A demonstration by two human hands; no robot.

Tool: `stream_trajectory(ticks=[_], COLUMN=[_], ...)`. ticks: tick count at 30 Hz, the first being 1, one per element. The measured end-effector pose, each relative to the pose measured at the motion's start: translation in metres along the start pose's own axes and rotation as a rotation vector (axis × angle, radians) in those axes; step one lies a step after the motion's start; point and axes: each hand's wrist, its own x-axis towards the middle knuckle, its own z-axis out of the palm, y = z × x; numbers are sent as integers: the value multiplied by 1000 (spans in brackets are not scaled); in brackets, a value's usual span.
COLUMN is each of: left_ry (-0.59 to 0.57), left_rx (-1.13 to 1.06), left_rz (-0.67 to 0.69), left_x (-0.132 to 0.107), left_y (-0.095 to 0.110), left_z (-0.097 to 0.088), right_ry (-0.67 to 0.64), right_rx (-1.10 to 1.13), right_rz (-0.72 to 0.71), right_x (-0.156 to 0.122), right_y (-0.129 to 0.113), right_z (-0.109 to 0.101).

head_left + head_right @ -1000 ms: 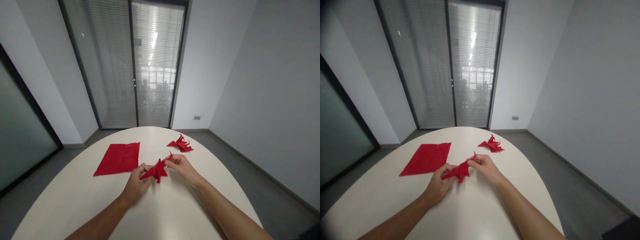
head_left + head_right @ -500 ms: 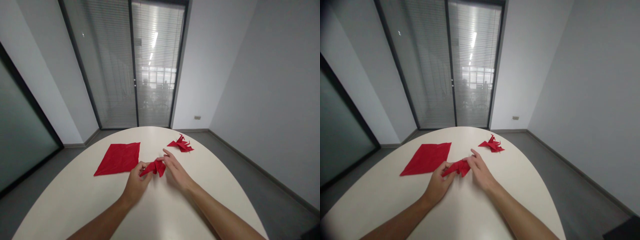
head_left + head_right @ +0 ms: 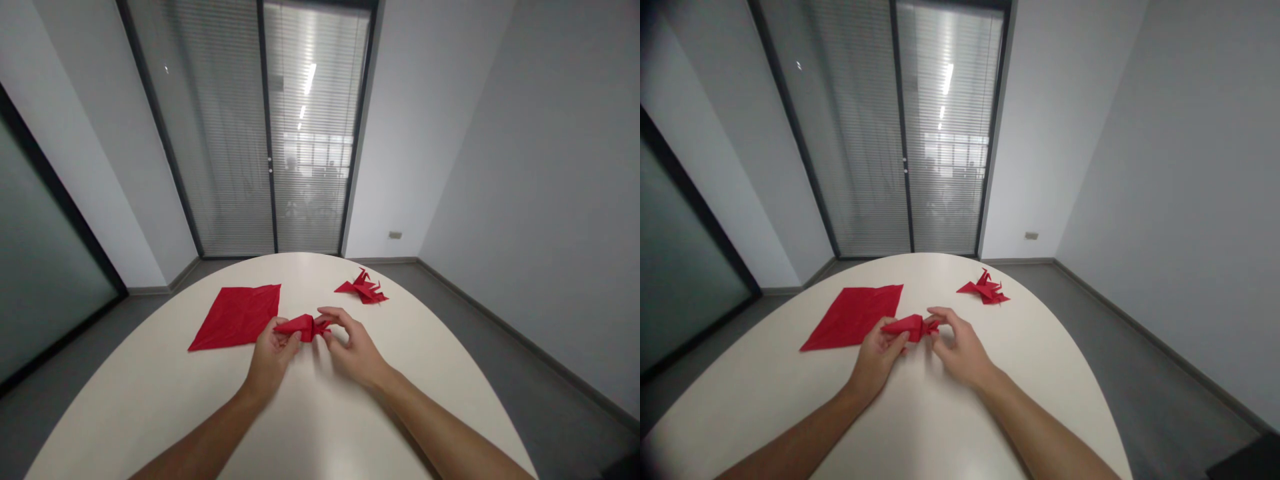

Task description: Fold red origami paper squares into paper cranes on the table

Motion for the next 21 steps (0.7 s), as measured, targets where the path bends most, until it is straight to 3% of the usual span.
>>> stream_trajectory(ticks=[9,15,21], left_ry=[4,47,59], left_rx=[-64,3,81], left_rz=[-26,57,158], left_x=[1,-2,-6], left_y=[-1,-7,-12], left_z=[0,0,-3], right_ry=[101,91,190], right_rx=[49,113,193], right_rz=[1,40,123], right_x=[-2,-1,1], right_y=[-4,-9,-5], right_z=[10,11,14])
